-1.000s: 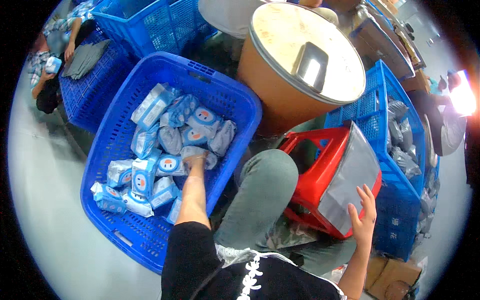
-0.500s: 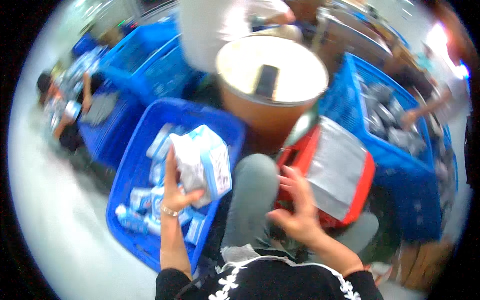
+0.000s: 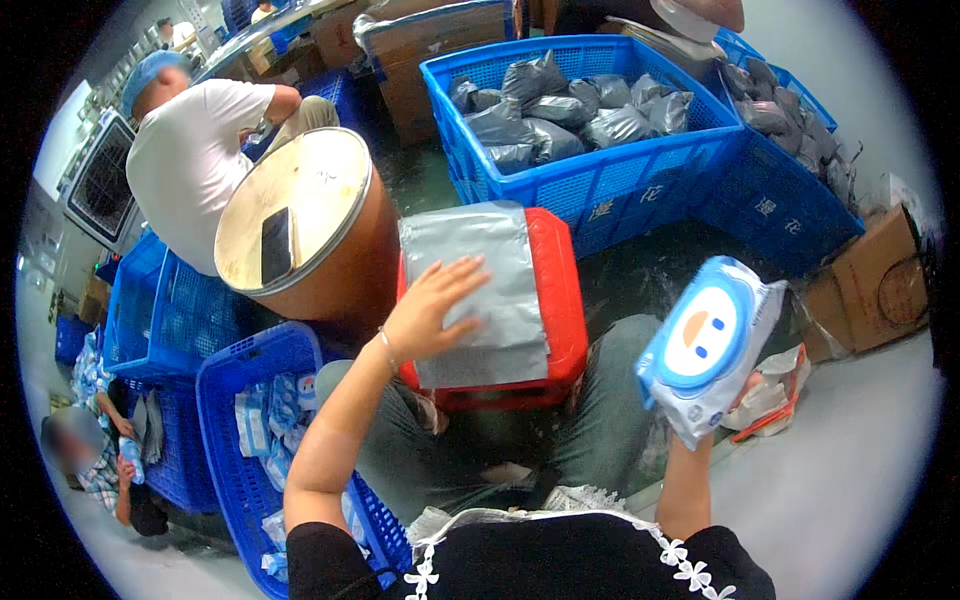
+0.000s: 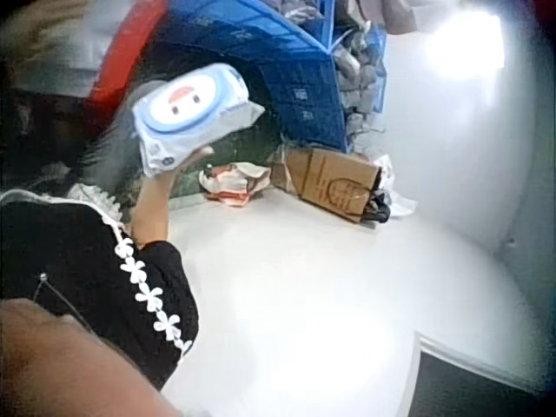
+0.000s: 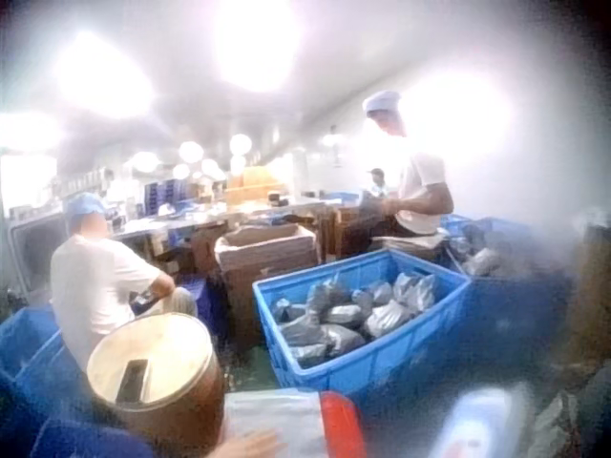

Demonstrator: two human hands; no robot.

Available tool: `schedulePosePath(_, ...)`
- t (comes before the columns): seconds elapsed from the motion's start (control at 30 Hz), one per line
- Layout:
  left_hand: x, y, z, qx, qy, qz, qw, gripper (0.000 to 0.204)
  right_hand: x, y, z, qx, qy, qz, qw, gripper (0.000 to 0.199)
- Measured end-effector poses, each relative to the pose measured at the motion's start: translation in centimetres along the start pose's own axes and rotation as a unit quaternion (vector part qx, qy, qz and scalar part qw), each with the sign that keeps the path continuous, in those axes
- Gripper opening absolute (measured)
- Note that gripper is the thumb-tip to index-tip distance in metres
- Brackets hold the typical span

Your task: The person packs small packages into silver mailing bags. They take an item from a blue basket, place it into a mailing bag, and then set the filled bag aside.

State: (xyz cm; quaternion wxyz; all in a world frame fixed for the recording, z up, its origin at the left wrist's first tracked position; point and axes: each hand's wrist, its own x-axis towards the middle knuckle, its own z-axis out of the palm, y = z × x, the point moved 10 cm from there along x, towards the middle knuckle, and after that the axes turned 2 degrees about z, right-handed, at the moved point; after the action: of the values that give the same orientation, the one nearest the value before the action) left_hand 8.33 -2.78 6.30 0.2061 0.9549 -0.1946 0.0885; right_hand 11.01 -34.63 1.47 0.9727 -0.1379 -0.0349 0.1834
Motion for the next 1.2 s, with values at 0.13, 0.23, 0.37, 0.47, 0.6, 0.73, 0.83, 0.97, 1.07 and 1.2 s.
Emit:
schedulePosePath(0.13,-0.7,-1.5,5.5,0.132,-0.094,-0.051,0.986,0.065,-0.6,-4.1,-3.0,-0.029,0.084,-0.058,0.994,0.084)
schedulePosePath(0.23,-1.4,-2.0,6.2,0.185,-0.044,-0.18,0.965,0.066,0.0,-4.9,-3.9,-0.083,0.145,-0.061,0.984,0.081)
schedulePosePath(0.37,-1.1,-0.3,4.1,0.209,0.072,-0.25,0.943,0.051,3.7,-2.8,2.2,-0.427,0.064,-0.015,0.902,0.089)
schedulePosePath(0.47,0.7,3.8,2.2,0.088,0.098,-0.109,0.985,0.023,6.9,0.0,9.4,-0.622,-0.098,-0.148,0.762,0.101)
schedulePosePath(0.6,-0.4,1.5,3.3,0.121,0.08,-0.145,0.979,0.017,6.9,4.7,14.0,-0.745,-0.213,-0.169,0.609,0.094)
schedulePosePath(0.73,-2.4,-3.6,1.0,-0.136,0.202,-0.274,0.931,0.011,5.6,9.2,15.0,-0.809,-0.305,-0.175,0.47,0.086)
schedulePosePath(0.83,-1.6,-2.6,-0.6,-0.221,0.247,-0.265,0.906,0.012,5.1,13.0,11.4,-0.854,-0.35,-0.096,0.372,0.083)
schedulePosePath(0.97,-2.3,3.3,-4.3,0.146,0.296,-0.105,0.938,0.013,6.8,13.0,10.3,-0.867,-0.292,-0.051,0.401,0.083)
schedulePosePath(1.07,-4.5,2.0,-3.6,0.032,0.276,-0.18,0.944,0.018,7.1,12.9,10.6,-0.881,-0.261,-0.055,0.391,0.083)
schedulePosePath(1.2,-2.5,6.2,-3.2,0.025,0.277,-0.058,0.959,0.015,7.2,12.5,9.7,-0.88,-0.23,-0.058,0.413,0.087)
